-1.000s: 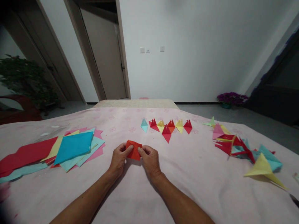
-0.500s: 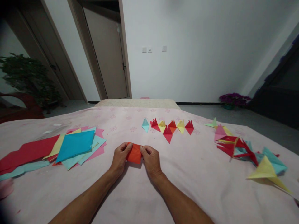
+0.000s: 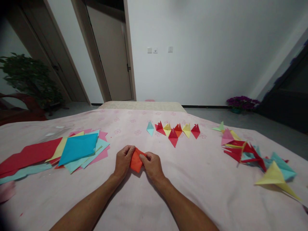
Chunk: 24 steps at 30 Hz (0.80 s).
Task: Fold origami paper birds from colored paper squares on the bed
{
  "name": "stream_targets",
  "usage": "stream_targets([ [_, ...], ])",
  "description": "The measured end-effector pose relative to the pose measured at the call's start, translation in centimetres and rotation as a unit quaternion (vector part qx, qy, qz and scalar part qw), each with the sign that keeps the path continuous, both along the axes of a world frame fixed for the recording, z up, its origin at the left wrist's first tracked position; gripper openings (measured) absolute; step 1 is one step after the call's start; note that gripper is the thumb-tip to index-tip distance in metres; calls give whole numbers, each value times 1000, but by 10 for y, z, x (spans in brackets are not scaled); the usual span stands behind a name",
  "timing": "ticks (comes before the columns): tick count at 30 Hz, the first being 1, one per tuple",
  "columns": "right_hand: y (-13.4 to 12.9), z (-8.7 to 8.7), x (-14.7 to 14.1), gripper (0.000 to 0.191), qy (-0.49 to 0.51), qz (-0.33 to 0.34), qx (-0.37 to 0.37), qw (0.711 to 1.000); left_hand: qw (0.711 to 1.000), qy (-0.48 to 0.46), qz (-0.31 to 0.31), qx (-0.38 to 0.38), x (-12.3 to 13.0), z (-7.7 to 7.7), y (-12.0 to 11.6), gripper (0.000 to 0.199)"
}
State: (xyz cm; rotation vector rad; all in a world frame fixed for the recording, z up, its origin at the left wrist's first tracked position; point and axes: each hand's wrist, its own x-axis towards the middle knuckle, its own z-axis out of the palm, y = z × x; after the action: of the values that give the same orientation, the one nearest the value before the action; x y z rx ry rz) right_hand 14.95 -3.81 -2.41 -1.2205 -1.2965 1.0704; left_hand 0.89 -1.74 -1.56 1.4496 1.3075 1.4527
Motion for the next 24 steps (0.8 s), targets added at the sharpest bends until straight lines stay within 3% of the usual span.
stream_targets([
  [3, 0, -2, 1, 34, -3, 1, -1, 1000, 999, 16, 28, 10, -8, 2, 7, 33],
  [6, 0, 0, 2, 37, 29, -23, -4, 999, 998, -40, 50, -14, -15, 2, 12, 39],
  [12, 5, 7, 8, 41, 107, -121, -26, 987, 974, -204, -54, -86, -7, -1, 7, 71],
  [17, 7, 6, 11, 42, 123, -144, -19, 982, 965, -183, -137, -131, 14, 2, -7, 54],
  [24, 8, 3, 8, 40, 115, -136, -7, 984, 973, -156, -132, -112, 24, 0, -12, 41],
])
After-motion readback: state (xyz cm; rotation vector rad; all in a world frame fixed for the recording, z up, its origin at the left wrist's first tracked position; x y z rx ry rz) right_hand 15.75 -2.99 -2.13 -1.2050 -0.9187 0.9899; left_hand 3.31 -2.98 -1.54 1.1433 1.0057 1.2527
